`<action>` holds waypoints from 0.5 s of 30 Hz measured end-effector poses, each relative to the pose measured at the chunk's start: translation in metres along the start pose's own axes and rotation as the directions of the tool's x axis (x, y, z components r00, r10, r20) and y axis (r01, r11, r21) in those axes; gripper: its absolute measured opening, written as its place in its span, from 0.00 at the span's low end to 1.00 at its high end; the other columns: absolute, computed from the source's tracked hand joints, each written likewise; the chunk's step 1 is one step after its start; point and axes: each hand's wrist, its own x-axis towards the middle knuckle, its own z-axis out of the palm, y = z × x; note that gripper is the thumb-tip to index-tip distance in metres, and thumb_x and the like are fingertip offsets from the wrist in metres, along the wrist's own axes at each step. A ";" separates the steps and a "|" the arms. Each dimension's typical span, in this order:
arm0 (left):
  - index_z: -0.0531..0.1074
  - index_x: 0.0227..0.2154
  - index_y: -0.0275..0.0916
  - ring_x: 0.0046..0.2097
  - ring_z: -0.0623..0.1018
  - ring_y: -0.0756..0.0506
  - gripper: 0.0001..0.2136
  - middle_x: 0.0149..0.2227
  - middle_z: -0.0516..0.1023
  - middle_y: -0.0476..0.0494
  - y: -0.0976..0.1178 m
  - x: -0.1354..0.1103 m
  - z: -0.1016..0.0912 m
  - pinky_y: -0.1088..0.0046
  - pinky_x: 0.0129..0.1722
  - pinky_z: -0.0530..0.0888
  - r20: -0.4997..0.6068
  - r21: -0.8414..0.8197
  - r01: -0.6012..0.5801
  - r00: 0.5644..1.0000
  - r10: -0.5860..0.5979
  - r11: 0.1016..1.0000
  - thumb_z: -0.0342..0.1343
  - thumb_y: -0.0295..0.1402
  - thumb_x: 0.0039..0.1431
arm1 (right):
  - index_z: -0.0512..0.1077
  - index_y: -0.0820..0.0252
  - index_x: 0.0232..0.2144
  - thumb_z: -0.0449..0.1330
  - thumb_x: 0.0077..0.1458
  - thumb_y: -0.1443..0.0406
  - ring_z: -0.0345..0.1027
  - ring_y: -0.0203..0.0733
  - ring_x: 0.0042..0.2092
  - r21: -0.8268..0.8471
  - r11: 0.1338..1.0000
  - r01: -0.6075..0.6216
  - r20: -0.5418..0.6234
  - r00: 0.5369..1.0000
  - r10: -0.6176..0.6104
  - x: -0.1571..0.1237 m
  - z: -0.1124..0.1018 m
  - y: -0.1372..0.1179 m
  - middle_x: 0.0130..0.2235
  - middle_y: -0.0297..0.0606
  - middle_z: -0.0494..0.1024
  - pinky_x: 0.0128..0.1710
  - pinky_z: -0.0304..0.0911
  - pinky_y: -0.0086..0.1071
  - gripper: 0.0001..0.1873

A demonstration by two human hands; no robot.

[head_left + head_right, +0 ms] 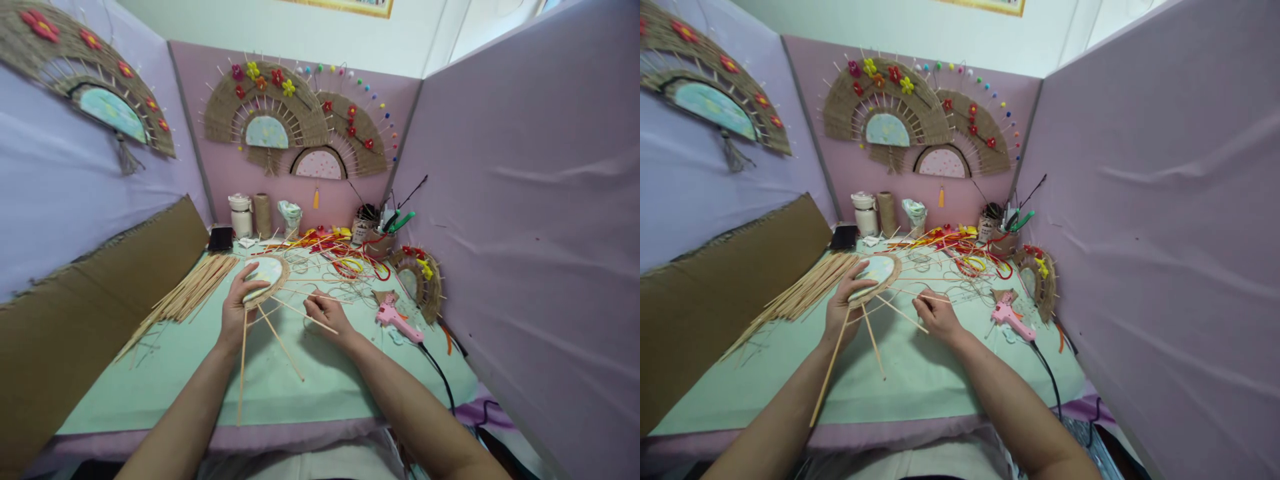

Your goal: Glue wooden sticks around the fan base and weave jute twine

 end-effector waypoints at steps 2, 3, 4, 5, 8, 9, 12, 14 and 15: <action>0.76 0.34 0.42 0.61 0.66 0.38 0.07 0.59 0.67 0.40 -0.001 0.001 0.000 0.53 0.60 0.62 -0.018 -0.024 0.010 1.000 -0.011 1.000 0.62 0.37 0.54 | 0.64 0.58 0.19 0.50 0.61 0.60 0.59 0.34 0.26 -0.013 1.000 -0.003 0.028 1.000 0.003 -0.001 0.000 0.002 0.22 0.32 0.65 0.30 0.56 0.28 0.19; 0.76 0.33 0.42 0.61 0.66 0.37 0.07 0.60 0.66 0.40 -0.002 0.002 0.000 0.53 0.60 0.61 -0.030 -0.031 0.019 0.999 -0.020 0.999 0.62 0.37 0.53 | 0.64 0.58 0.19 0.49 0.62 0.59 0.60 0.34 0.26 -0.013 1.000 -0.007 0.041 0.999 0.008 -0.002 0.000 0.004 0.22 0.32 0.65 0.30 0.56 0.28 0.20; 0.75 0.33 0.42 0.62 0.65 0.37 0.07 0.61 0.65 0.40 -0.003 0.002 -0.001 0.53 0.61 0.60 -0.041 -0.037 0.029 0.999 -0.030 0.999 0.63 0.37 0.53 | 0.64 0.58 0.19 0.49 0.62 0.58 0.60 0.34 0.26 -0.011 1.000 -0.008 0.055 0.998 0.008 -0.002 -0.001 0.005 0.22 0.32 0.66 0.30 0.56 0.28 0.21; 0.75 0.32 0.42 0.62 0.64 0.37 0.07 0.62 0.63 0.40 -0.004 0.003 -0.001 0.52 0.61 0.59 -0.054 -0.046 0.041 0.998 -0.043 0.998 0.64 0.37 0.52 | 0.64 0.58 0.18 0.48 0.62 0.58 0.60 0.34 0.26 -0.007 1.000 -0.004 0.069 0.998 0.004 -0.002 -0.001 0.005 0.21 0.32 0.66 0.30 0.57 0.28 0.22; 0.75 0.31 0.42 0.64 0.61 0.36 0.08 0.64 0.60 0.40 -0.008 0.002 -0.002 0.51 0.62 0.58 -0.089 -0.074 0.088 0.992 -0.095 0.993 0.65 0.37 0.50 | 0.64 0.59 0.17 0.48 0.63 0.58 0.60 0.34 0.26 -0.002 1.000 0.015 0.105 0.994 -0.015 -0.001 -0.002 0.003 0.21 0.33 0.67 0.30 0.57 0.29 0.23; 0.74 0.31 0.42 0.64 0.60 0.36 0.08 0.64 0.60 0.40 -0.009 0.002 -0.003 0.50 0.62 0.58 -0.099 -0.084 0.110 0.988 -0.118 0.990 0.65 0.37 0.50 | 0.65 0.59 0.17 0.48 0.62 0.59 0.60 0.34 0.26 -0.003 1.000 0.014 0.124 0.992 -0.013 -0.001 -0.003 0.002 0.21 0.33 0.68 0.29 0.56 0.28 0.23; 0.73 0.32 0.41 0.64 0.61 0.35 0.09 0.64 0.60 0.38 -0.010 0.001 -0.002 0.50 0.60 0.60 -0.092 -0.160 0.172 0.978 -0.188 0.972 0.65 0.37 0.50 | 0.68 0.60 0.19 0.51 0.61 0.62 0.60 0.33 0.26 -0.027 0.999 -0.034 0.189 0.981 0.038 -0.003 -0.006 -0.005 0.22 0.32 0.69 0.29 0.55 0.27 0.19; 0.73 0.32 0.40 0.63 0.64 0.34 0.10 0.64 0.59 0.36 -0.008 0.004 0.000 0.51 0.58 0.64 -0.043 -0.258 0.200 0.975 -0.218 0.945 0.65 0.38 0.49 | 0.69 0.60 0.22 0.52 0.60 0.64 0.60 0.33 0.26 -0.055 0.995 -0.082 0.206 0.974 0.092 -0.008 -0.010 -0.011 0.23 0.31 0.69 0.28 0.55 0.27 0.16; 0.73 0.32 0.39 0.62 0.65 0.34 0.11 0.64 0.59 0.35 -0.005 0.008 0.002 0.52 0.57 0.66 -0.012 -0.303 0.207 0.975 -0.221 0.930 0.65 0.38 0.49 | 0.69 0.59 0.22 0.52 0.60 0.64 0.60 0.33 0.26 -0.064 0.992 -0.107 0.206 0.971 0.118 -0.012 -0.012 -0.014 0.23 0.31 0.69 0.28 0.54 0.27 0.15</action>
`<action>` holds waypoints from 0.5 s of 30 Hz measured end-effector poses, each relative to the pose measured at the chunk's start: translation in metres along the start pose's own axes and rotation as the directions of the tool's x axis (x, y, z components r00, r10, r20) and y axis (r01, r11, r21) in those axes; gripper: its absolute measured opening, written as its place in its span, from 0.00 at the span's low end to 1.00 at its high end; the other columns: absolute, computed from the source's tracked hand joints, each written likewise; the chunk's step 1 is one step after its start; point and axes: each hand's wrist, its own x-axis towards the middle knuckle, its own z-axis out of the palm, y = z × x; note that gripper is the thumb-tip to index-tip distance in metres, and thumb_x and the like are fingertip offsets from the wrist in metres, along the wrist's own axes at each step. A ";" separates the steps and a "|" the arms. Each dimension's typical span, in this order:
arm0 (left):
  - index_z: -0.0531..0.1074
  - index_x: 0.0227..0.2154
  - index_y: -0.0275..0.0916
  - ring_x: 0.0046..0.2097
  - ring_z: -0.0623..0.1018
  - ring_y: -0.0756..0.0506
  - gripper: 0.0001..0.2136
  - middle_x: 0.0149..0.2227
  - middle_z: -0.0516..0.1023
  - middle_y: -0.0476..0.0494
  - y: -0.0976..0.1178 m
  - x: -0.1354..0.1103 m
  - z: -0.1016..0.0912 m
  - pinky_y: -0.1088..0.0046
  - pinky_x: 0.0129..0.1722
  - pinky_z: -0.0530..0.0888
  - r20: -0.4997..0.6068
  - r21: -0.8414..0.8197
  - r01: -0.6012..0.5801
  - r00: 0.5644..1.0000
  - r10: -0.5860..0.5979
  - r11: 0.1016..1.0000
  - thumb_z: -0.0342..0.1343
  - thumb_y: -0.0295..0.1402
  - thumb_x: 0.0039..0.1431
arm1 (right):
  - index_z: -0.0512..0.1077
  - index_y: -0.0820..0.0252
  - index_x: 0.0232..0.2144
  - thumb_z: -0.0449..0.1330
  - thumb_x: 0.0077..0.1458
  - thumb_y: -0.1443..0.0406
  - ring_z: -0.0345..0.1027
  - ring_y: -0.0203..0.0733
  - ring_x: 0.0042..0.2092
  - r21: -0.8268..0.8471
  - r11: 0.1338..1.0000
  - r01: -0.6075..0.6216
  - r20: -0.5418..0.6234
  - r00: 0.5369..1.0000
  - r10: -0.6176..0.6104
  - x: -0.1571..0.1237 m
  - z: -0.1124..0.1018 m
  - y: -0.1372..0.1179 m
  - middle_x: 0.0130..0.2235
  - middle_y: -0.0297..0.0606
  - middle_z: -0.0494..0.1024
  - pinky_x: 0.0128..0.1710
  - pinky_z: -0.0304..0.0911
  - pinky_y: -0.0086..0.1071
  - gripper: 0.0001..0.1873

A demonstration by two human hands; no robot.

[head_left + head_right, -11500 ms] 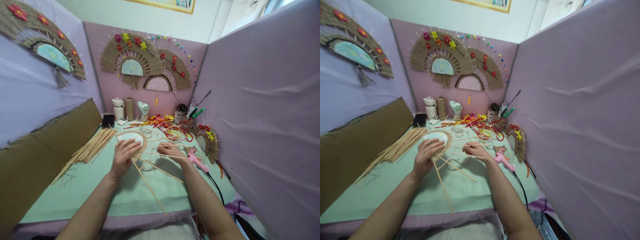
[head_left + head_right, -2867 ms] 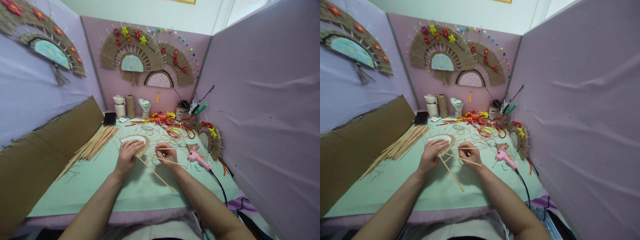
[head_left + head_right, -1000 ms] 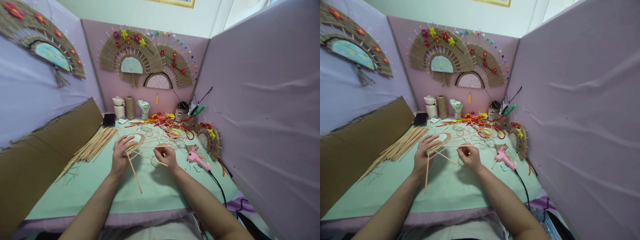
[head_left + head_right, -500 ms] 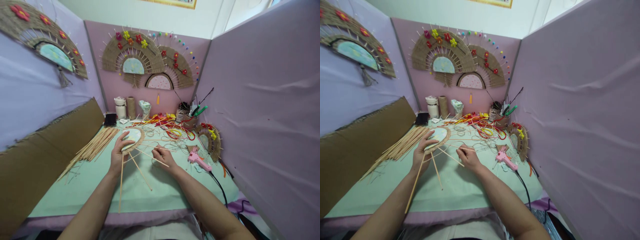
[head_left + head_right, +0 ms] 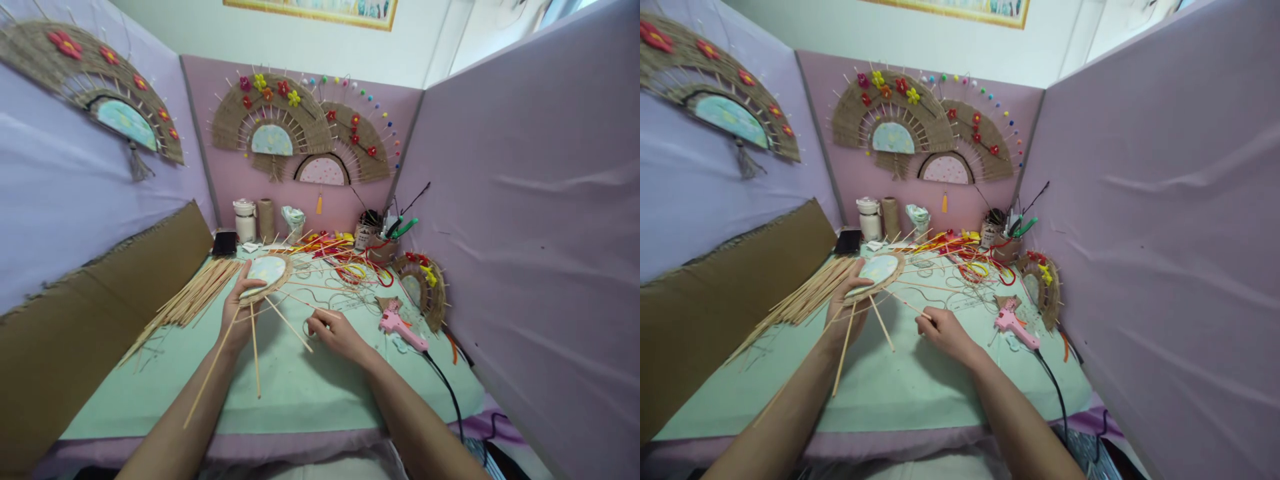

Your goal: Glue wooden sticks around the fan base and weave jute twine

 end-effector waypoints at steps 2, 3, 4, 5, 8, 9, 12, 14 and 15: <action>0.73 0.33 0.39 0.60 0.67 0.33 0.13 0.65 0.58 0.34 0.007 0.008 0.007 0.53 0.55 0.68 0.059 -0.051 -0.004 0.998 0.007 0.999 0.65 0.41 0.49 | 0.69 0.59 0.24 0.52 0.60 0.65 0.60 0.33 0.26 0.005 0.999 -0.043 0.001 0.999 0.043 -0.012 -0.004 -0.007 0.22 0.30 0.68 0.28 0.55 0.27 0.14; 0.72 0.34 0.39 0.60 0.67 0.34 0.14 0.65 0.58 0.35 0.011 0.013 0.011 0.54 0.55 0.69 0.085 -0.054 -0.018 0.996 0.022 0.998 0.64 0.42 0.50 | 0.69 0.59 0.25 0.53 0.60 0.66 0.61 0.34 0.26 0.014 0.998 -0.055 0.005 0.998 0.055 -0.019 -0.008 -0.010 0.23 0.30 0.69 0.29 0.56 0.27 0.12; 0.72 0.36 0.39 0.60 0.67 0.35 0.14 0.65 0.58 0.35 0.015 0.018 0.016 0.54 0.55 0.69 0.118 -0.055 -0.031 0.992 0.038 0.998 0.64 0.43 0.50 | 0.70 0.58 0.27 0.54 0.59 0.66 0.63 0.34 0.28 0.023 0.998 -0.061 0.008 0.998 0.061 -0.025 -0.011 -0.014 0.24 0.31 0.70 0.30 0.57 0.27 0.09; 0.73 0.36 0.40 0.60 0.67 0.35 0.15 0.65 0.58 0.36 0.018 0.023 0.020 0.55 0.55 0.69 0.130 -0.069 -0.054 0.990 0.063 0.996 0.64 0.44 0.50 | 0.70 0.58 0.30 0.55 0.58 0.67 0.65 0.35 0.30 0.027 0.998 -0.061 0.002 0.998 0.060 -0.032 -0.015 -0.018 0.27 0.32 0.72 0.31 0.58 0.27 0.06; 0.73 0.39 0.42 0.59 0.69 0.36 0.17 0.65 0.58 0.38 0.025 0.033 0.032 0.56 0.53 0.71 0.180 -0.141 -0.060 0.980 0.086 0.988 0.64 0.45 0.49 | 0.71 0.57 0.34 0.57 0.56 0.69 0.67 0.38 0.35 -0.003 0.999 -0.045 -0.082 0.996 0.045 -0.049 -0.030 -0.028 0.34 0.35 0.74 0.35 0.61 0.30 0.04; 0.73 0.40 0.42 0.59 0.69 0.36 0.17 0.65 0.58 0.39 0.025 0.034 0.035 0.56 0.52 0.72 0.191 -0.161 -0.052 0.978 0.083 0.986 0.64 0.45 0.49 | 0.71 0.57 0.33 0.57 0.56 0.68 0.67 0.39 0.35 -0.024 0.998 -0.051 -0.120 0.992 0.048 -0.054 -0.036 -0.030 0.33 0.36 0.74 0.35 0.61 0.30 0.03; 0.74 0.39 0.42 0.59 0.69 0.35 0.17 0.64 0.60 0.38 0.015 0.029 0.038 0.56 0.51 0.73 0.181 -0.168 -0.048 0.980 0.079 0.985 0.63 0.46 0.50 | 0.70 0.57 0.25 0.58 0.56 0.65 0.65 0.39 0.30 -0.091 0.988 -0.123 -0.233 0.967 0.099 -0.069 -0.052 -0.031 0.27 0.35 0.72 0.31 0.60 0.31 0.07; 0.75 0.38 0.40 0.61 0.67 0.35 0.17 0.63 0.62 0.36 0.004 0.024 0.036 0.56 0.52 0.71 0.158 -0.127 -0.063 0.984 0.082 0.990 0.63 0.45 0.50 | 0.68 0.57 0.24 0.59 0.55 0.62 0.63 0.38 0.28 -0.134 0.973 -0.189 -0.300 0.943 0.142 -0.079 -0.062 -0.027 0.25 0.34 0.71 0.29 0.58 0.31 0.10; 0.75 0.38 0.40 0.61 0.66 0.34 0.16 0.62 0.63 0.35 0.000 0.021 0.035 0.56 0.54 0.70 0.148 -0.109 -0.069 0.985 0.084 0.992 0.64 0.44 0.50 | 0.68 0.58 0.23 0.59 0.55 0.61 0.62 0.38 0.28 -0.152 0.964 -0.217 -0.326 0.932 0.158 -0.083 -0.067 -0.024 0.24 0.34 0.70 0.28 0.58 0.31 0.11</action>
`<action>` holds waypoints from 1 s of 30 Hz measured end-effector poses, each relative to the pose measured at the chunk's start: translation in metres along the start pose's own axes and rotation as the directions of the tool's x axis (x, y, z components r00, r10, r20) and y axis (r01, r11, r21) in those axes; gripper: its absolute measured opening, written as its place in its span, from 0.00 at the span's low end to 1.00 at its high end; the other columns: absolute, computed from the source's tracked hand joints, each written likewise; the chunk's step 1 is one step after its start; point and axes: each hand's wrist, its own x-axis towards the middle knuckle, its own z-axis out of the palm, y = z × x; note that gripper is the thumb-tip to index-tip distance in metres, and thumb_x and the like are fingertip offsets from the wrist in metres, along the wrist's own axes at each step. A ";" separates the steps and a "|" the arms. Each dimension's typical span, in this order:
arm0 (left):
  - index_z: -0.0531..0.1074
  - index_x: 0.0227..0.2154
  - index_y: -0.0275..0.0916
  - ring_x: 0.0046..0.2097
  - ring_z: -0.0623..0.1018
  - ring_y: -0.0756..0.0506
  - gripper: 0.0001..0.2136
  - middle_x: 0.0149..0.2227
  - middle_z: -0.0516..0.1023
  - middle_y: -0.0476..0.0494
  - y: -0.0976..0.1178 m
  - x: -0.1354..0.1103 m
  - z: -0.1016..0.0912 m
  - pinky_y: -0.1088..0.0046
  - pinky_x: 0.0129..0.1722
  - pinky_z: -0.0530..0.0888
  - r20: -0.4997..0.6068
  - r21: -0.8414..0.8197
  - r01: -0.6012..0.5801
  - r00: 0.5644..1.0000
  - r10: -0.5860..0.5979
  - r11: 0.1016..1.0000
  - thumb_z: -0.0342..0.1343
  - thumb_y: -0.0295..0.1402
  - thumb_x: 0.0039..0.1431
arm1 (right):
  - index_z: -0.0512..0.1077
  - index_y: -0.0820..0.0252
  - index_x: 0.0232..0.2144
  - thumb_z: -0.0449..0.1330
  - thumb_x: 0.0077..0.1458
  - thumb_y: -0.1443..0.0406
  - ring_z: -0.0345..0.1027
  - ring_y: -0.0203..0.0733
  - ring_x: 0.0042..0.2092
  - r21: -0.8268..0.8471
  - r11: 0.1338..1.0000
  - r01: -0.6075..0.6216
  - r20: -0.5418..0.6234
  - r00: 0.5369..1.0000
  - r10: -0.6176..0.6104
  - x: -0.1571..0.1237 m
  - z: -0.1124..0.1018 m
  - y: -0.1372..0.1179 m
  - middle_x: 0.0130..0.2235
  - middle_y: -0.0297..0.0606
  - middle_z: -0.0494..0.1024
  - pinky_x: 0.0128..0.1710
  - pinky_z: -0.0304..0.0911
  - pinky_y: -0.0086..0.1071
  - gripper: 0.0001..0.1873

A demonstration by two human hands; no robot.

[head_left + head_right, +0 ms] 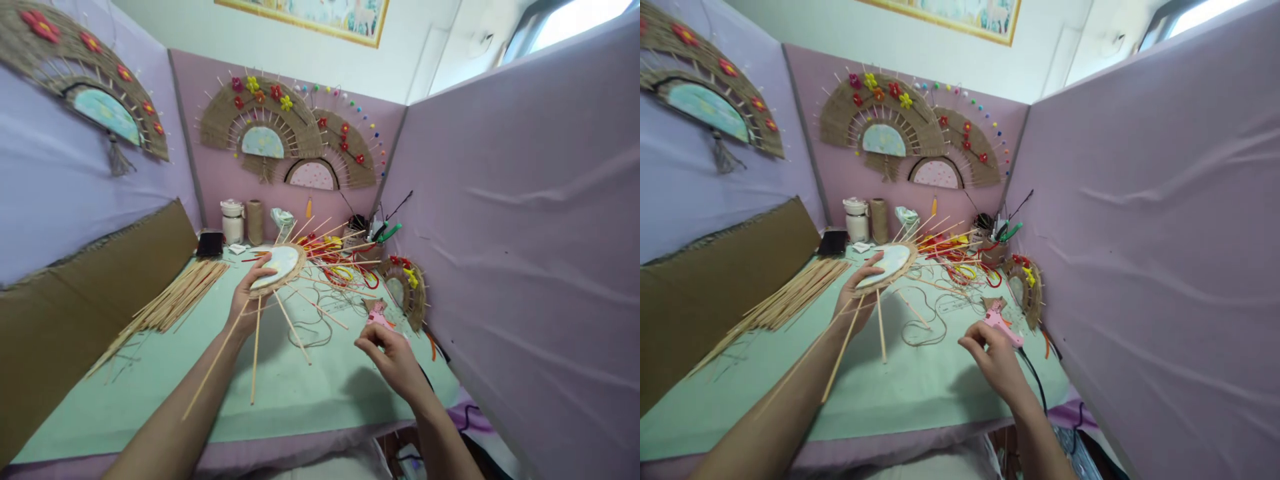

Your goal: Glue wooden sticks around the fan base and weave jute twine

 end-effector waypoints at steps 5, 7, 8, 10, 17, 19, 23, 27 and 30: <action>0.76 0.35 0.39 0.61 0.66 0.35 0.13 0.61 0.65 0.34 -0.007 -0.008 -0.003 0.54 0.57 0.65 -0.038 0.068 0.006 0.999 -0.003 0.998 0.66 0.39 0.48 | 0.67 0.57 0.23 0.57 0.56 0.55 0.61 0.39 0.26 -0.067 0.996 -0.051 -0.061 0.997 0.047 -0.006 -0.021 0.022 0.24 0.34 0.69 0.27 0.58 0.31 0.14; 0.76 0.35 0.38 0.61 0.67 0.35 0.14 0.60 0.65 0.33 -0.006 -0.009 -0.002 0.54 0.56 0.66 -0.038 0.082 0.008 0.999 -0.005 0.997 0.66 0.41 0.48 | 0.70 0.57 0.25 0.57 0.56 0.54 0.64 0.40 0.27 -0.085 0.995 -0.044 -0.086 0.996 0.037 -0.005 -0.029 0.026 0.25 0.36 0.72 0.28 0.60 0.31 0.15; 0.76 0.36 0.38 0.61 0.67 0.35 0.14 0.60 0.65 0.33 -0.007 -0.010 -0.002 0.54 0.57 0.66 -0.029 0.092 0.004 1.000 -0.002 0.996 0.65 0.41 0.49 | 0.71 0.57 0.26 0.56 0.56 0.53 0.65 0.41 0.29 -0.092 0.995 -0.027 -0.097 0.995 0.018 -0.004 -0.032 0.027 0.27 0.37 0.73 0.30 0.61 0.32 0.15; 0.76 0.36 0.39 0.61 0.66 0.35 0.14 0.61 0.65 0.33 -0.009 -0.010 -0.002 0.55 0.58 0.65 -0.012 0.112 -0.007 1.000 0.008 0.994 0.64 0.42 0.50 | 0.72 0.57 0.27 0.56 0.56 0.53 0.68 0.44 0.33 -0.101 0.995 0.021 -0.114 0.993 -0.032 -0.003 -0.037 0.027 0.30 0.41 0.76 0.34 0.63 0.33 0.16; 0.77 0.37 0.41 0.61 0.65 0.36 0.15 0.60 0.64 0.37 -0.015 -0.014 -0.005 0.54 0.58 0.64 -0.015 0.295 -0.062 0.997 0.070 0.953 0.64 0.43 0.49 | 0.65 0.58 0.18 0.57 0.55 0.49 0.56 0.36 0.22 -0.119 0.987 -0.107 -0.183 0.979 0.084 -0.009 -0.037 0.030 0.18 0.32 0.64 0.22 0.53 0.30 0.23; 0.77 0.37 0.41 0.61 0.65 0.36 0.14 0.60 0.64 0.38 -0.011 -0.016 -0.004 0.54 0.58 0.64 0.005 0.375 -0.090 0.995 0.095 0.923 0.64 0.43 0.50 | 0.65 0.59 0.18 0.56 0.56 0.50 0.55 0.35 0.22 -0.098 0.987 -0.126 -0.190 0.976 0.106 -0.009 -0.035 0.033 0.18 0.31 0.62 0.23 0.53 0.29 0.23; 0.77 0.37 0.43 0.61 0.65 0.37 0.12 0.60 0.64 0.41 -0.004 -0.019 0.001 0.55 0.58 0.65 0.040 0.430 -0.158 0.987 0.156 0.889 0.63 0.42 0.51 | 0.73 0.60 0.32 0.60 0.54 0.52 0.68 0.41 0.33 0.044 0.990 -0.136 -0.154 0.978 0.141 -0.001 -0.024 0.042 0.33 0.39 0.76 0.34 0.64 0.32 0.16; 0.77 0.37 0.42 0.60 0.66 0.37 0.12 0.60 0.65 0.39 -0.002 -0.020 0.004 0.56 0.56 0.67 0.070 0.420 -0.202 0.979 0.191 0.885 0.62 0.42 0.53 | 0.72 0.58 0.46 0.59 0.54 0.53 0.69 0.48 0.50 0.265 0.954 -0.141 -0.146 0.972 0.184 0.011 0.001 0.043 0.51 0.46 0.75 0.51 0.63 0.42 0.21; 0.77 0.36 0.42 0.60 0.66 0.37 0.13 0.59 0.65 0.39 -0.002 -0.021 0.005 0.56 0.55 0.68 0.080 0.422 -0.206 0.978 0.191 0.883 0.62 0.43 0.52 | 0.68 0.55 0.53 0.58 0.56 0.54 0.59 0.47 0.61 0.389 0.915 -0.104 -0.059 0.989 0.138 0.018 0.023 0.035 0.59 0.45 0.68 0.60 0.54 0.45 0.24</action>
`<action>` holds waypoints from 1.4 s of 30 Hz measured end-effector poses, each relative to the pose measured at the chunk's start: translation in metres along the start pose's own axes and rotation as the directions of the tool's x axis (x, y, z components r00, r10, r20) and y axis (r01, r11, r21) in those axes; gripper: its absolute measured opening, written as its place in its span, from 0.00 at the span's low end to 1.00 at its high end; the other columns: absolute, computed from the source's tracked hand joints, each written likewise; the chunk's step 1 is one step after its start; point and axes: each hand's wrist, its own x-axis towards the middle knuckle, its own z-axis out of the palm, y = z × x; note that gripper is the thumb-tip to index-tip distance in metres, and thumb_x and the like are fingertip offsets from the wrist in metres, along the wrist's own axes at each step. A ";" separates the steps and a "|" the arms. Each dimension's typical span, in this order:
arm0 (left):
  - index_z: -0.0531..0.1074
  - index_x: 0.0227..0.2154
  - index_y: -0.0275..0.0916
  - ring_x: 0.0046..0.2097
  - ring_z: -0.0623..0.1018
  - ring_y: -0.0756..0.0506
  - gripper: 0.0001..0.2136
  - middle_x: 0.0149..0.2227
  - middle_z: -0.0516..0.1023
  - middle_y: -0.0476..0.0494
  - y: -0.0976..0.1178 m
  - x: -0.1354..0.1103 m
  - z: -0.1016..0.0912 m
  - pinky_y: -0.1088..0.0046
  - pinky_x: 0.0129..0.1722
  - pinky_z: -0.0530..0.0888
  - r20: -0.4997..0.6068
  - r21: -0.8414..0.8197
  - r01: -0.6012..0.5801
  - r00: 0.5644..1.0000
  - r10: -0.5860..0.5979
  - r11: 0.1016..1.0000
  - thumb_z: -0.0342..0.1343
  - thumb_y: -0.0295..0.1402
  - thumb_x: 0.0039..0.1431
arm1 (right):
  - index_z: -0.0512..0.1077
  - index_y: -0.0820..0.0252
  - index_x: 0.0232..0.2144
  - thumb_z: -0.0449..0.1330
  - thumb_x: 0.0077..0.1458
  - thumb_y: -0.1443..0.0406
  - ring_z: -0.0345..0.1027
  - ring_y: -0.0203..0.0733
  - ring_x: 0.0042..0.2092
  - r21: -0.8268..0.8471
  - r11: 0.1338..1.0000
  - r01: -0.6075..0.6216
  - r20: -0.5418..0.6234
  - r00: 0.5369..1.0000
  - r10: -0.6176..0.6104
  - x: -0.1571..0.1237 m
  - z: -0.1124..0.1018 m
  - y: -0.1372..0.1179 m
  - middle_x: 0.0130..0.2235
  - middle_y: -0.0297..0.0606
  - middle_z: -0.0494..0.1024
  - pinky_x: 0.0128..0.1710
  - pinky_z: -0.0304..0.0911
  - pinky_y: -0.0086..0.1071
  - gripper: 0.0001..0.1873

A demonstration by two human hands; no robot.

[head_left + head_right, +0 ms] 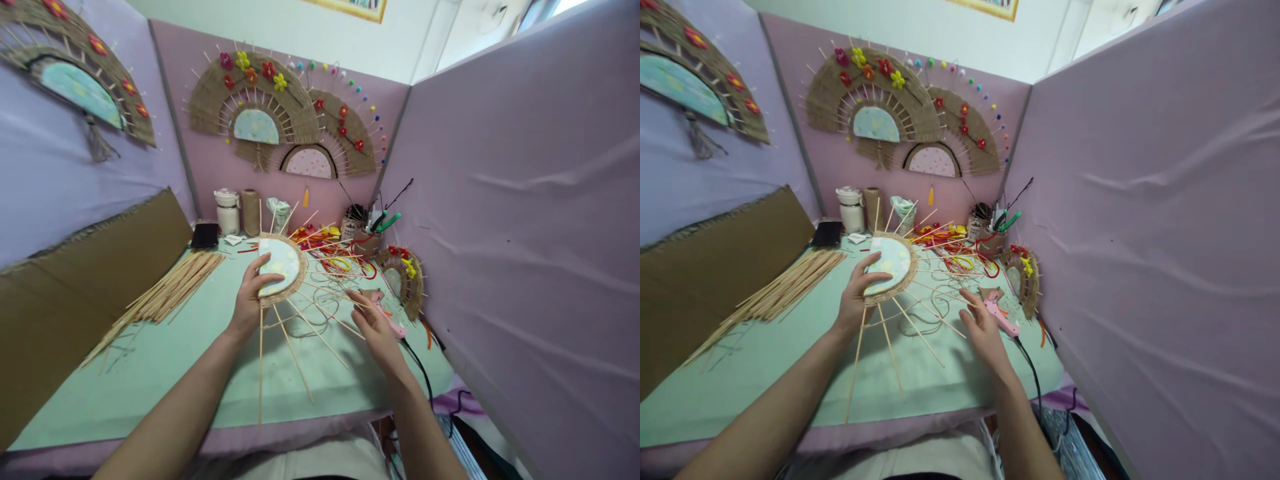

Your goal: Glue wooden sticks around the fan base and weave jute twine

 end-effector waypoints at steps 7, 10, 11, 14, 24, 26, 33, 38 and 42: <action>0.77 0.37 0.42 0.60 0.67 0.37 0.13 0.60 0.64 0.39 -0.001 0.000 -0.001 0.57 0.56 0.67 0.026 0.000 -0.019 0.999 0.019 1.000 0.64 0.42 0.51 | 0.73 0.58 0.46 0.62 0.53 0.54 0.72 0.47 0.45 0.144 0.985 -0.095 0.077 0.993 0.085 -0.002 0.020 0.000 0.40 0.42 0.79 0.48 0.65 0.41 0.21; 0.77 0.37 0.42 0.61 0.66 0.37 0.12 0.60 0.64 0.39 -0.001 -0.001 -0.001 0.56 0.57 0.66 0.023 0.016 -0.020 1.000 0.019 1.000 0.63 0.41 0.52 | 0.76 0.58 0.35 0.63 0.52 0.54 0.73 0.43 0.37 0.138 0.979 -0.149 0.046 0.988 0.144 -0.007 0.014 0.002 0.33 0.38 0.79 0.40 0.66 0.35 0.15; 0.77 0.37 0.42 0.61 0.65 0.37 0.12 0.60 0.64 0.39 -0.001 -0.001 -0.001 0.55 0.58 0.65 0.021 0.023 -0.017 1.000 0.017 1.000 0.63 0.41 0.52 | 0.76 0.58 0.34 0.63 0.52 0.54 0.73 0.43 0.37 0.126 0.980 -0.153 0.047 0.988 0.149 -0.008 0.011 0.002 0.32 0.38 0.79 0.39 0.66 0.35 0.14; 0.77 0.37 0.42 0.62 0.64 0.37 0.11 0.60 0.64 0.40 0.000 -0.001 -0.001 0.54 0.58 0.64 0.019 0.034 -0.015 1.000 0.015 0.999 0.63 0.41 0.53 | 0.77 0.57 0.35 0.60 0.54 0.55 0.73 0.44 0.40 0.029 0.993 -0.113 0.094 0.990 0.110 -0.012 0.007 -0.002 0.35 0.39 0.80 0.42 0.66 0.36 0.14; 0.77 0.37 0.42 0.61 0.65 0.39 0.11 0.60 0.64 0.40 -0.001 -0.001 -0.002 0.56 0.59 0.63 0.027 0.045 -0.053 0.998 0.052 0.998 0.64 0.39 0.52 | 0.75 0.58 0.41 0.52 0.60 0.59 0.69 0.47 0.50 -0.542 0.832 0.122 0.012 0.990 -0.137 -0.009 -0.041 0.006 0.45 0.44 0.77 0.52 0.61 0.41 0.14; 0.77 0.38 0.42 0.61 0.65 0.39 0.12 0.60 0.64 0.40 -0.002 -0.001 -0.002 0.55 0.59 0.63 0.030 0.046 -0.054 0.998 0.052 0.998 0.64 0.40 0.51 | 0.74 0.60 0.42 0.51 0.60 0.60 0.68 0.49 0.49 -0.679 0.733 0.051 -0.040 0.994 -0.106 -0.008 -0.056 0.014 0.45 0.46 0.77 0.50 0.61 0.42 0.15; 0.77 0.38 0.43 0.62 0.64 0.38 0.13 0.60 0.64 0.40 -0.003 -0.001 -0.002 0.53 0.60 0.62 0.035 0.055 -0.042 0.999 0.040 0.998 0.64 0.42 0.51 | 0.72 0.66 0.47 0.55 0.57 0.62 0.66 0.52 0.48 -0.874 0.482 -0.054 -0.049 0.999 0.024 0.000 -0.069 0.036 0.45 0.50 0.75 0.50 0.58 0.41 0.17; 0.77 0.37 0.42 0.62 0.64 0.37 0.13 0.60 0.64 0.40 -0.002 -0.001 -0.002 0.52 0.59 0.62 0.033 0.060 -0.023 0.999 0.021 0.998 0.63 0.43 0.51 | 0.73 0.67 0.45 0.56 0.56 0.58 0.66 0.54 0.45 -0.894 0.419 -0.157 -0.139 0.988 0.073 0.006 -0.069 0.049 0.43 0.54 0.75 0.46 0.58 0.42 0.20; 0.77 0.37 0.43 0.61 0.65 0.36 0.14 0.60 0.64 0.40 -0.003 -0.001 -0.001 0.52 0.59 0.63 0.029 0.068 -0.020 0.999 0.018 0.997 0.64 0.45 0.50 | 0.74 0.64 0.42 0.56 0.54 0.55 0.66 0.52 0.43 -0.822 0.549 -0.150 -0.181 0.984 -0.002 0.006 -0.077 0.056 0.40 0.48 0.74 0.44 0.59 0.41 0.20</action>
